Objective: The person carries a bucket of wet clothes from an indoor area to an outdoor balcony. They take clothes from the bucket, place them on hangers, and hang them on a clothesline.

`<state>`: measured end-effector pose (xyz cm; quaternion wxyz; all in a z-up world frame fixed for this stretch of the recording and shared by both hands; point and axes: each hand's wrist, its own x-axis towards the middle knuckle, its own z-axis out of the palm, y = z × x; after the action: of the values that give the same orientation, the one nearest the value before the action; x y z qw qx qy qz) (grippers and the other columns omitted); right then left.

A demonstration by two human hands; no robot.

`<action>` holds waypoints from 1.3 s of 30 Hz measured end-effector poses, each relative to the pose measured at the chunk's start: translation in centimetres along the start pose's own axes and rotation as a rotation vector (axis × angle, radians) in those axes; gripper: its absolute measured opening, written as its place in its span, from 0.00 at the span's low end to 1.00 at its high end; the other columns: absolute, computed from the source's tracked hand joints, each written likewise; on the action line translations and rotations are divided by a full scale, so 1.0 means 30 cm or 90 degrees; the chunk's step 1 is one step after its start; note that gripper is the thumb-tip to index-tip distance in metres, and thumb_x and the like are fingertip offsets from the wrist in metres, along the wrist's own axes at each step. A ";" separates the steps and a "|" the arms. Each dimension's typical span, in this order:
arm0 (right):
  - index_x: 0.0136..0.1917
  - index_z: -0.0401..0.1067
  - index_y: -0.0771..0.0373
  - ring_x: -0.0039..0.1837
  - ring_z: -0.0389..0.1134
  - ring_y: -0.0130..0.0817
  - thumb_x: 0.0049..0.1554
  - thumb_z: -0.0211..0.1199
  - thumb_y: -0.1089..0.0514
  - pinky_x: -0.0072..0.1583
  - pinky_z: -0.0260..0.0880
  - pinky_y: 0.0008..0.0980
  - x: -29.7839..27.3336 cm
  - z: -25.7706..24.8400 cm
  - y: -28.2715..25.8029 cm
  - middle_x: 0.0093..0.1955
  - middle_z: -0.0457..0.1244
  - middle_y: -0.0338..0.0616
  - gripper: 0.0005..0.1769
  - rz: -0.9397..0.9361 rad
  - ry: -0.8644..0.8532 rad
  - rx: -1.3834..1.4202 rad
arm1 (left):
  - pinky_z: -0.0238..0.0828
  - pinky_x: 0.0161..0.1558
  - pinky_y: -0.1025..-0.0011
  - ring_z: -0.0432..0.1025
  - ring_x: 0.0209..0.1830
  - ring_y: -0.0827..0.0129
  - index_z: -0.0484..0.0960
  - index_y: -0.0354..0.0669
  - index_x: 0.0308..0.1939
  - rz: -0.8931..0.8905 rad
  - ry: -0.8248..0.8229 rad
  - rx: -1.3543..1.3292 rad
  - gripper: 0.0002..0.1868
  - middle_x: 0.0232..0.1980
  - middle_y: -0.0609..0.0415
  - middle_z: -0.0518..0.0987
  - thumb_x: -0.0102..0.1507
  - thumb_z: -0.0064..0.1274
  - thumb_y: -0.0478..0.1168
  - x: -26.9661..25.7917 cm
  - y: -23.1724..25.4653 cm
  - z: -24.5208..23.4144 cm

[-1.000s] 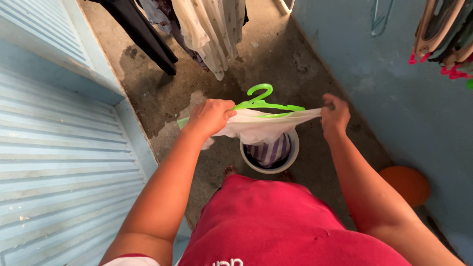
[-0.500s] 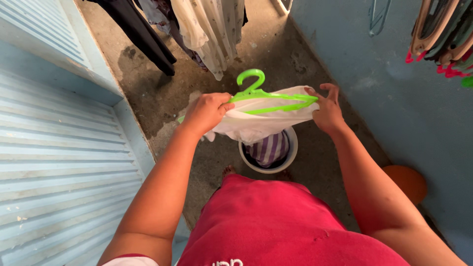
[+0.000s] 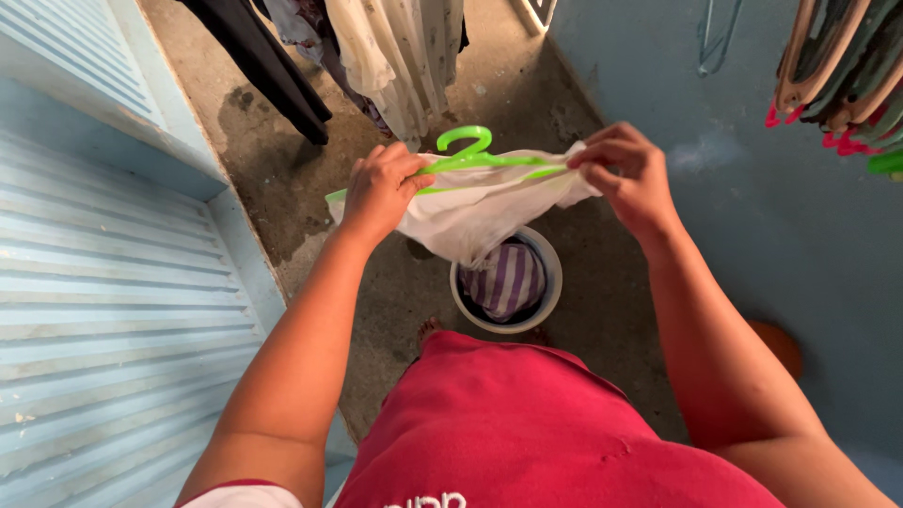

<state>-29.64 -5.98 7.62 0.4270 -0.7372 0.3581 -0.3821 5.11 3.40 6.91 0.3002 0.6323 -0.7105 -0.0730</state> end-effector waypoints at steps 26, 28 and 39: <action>0.54 0.76 0.64 0.46 0.62 0.23 0.60 0.61 0.58 0.48 0.65 0.27 0.154 0.054 -0.122 0.43 0.67 0.34 0.11 0.126 -0.357 -0.052 | 0.72 0.56 0.60 0.75 0.55 0.62 0.82 0.52 0.47 0.006 0.059 -0.091 0.17 0.49 0.59 0.80 0.58 0.71 0.47 0.163 0.035 0.041; 0.52 0.76 0.65 0.45 0.64 0.24 0.59 0.60 0.58 0.48 0.66 0.27 0.180 0.028 -0.156 0.41 0.67 0.35 0.11 0.192 -0.327 -0.058 | 0.70 0.56 0.56 0.72 0.57 0.57 0.86 0.55 0.44 -0.003 0.128 0.043 0.17 0.52 0.55 0.78 0.55 0.71 0.50 0.185 0.057 0.044; 0.48 0.72 0.66 0.25 0.60 0.31 0.66 0.56 0.53 0.27 0.59 0.32 0.413 0.000 -0.252 0.31 0.61 0.43 0.14 0.264 -0.247 0.378 | 0.74 0.63 0.67 0.77 0.61 0.62 0.82 0.45 0.62 -0.186 0.061 -0.345 0.29 0.62 0.48 0.75 0.70 0.51 0.62 0.369 0.153 0.141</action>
<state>-22.52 -13.69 17.62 0.7488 -0.5523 0.2862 -0.2289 -1.22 -7.33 9.42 0.4771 0.6271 -0.5521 -0.2724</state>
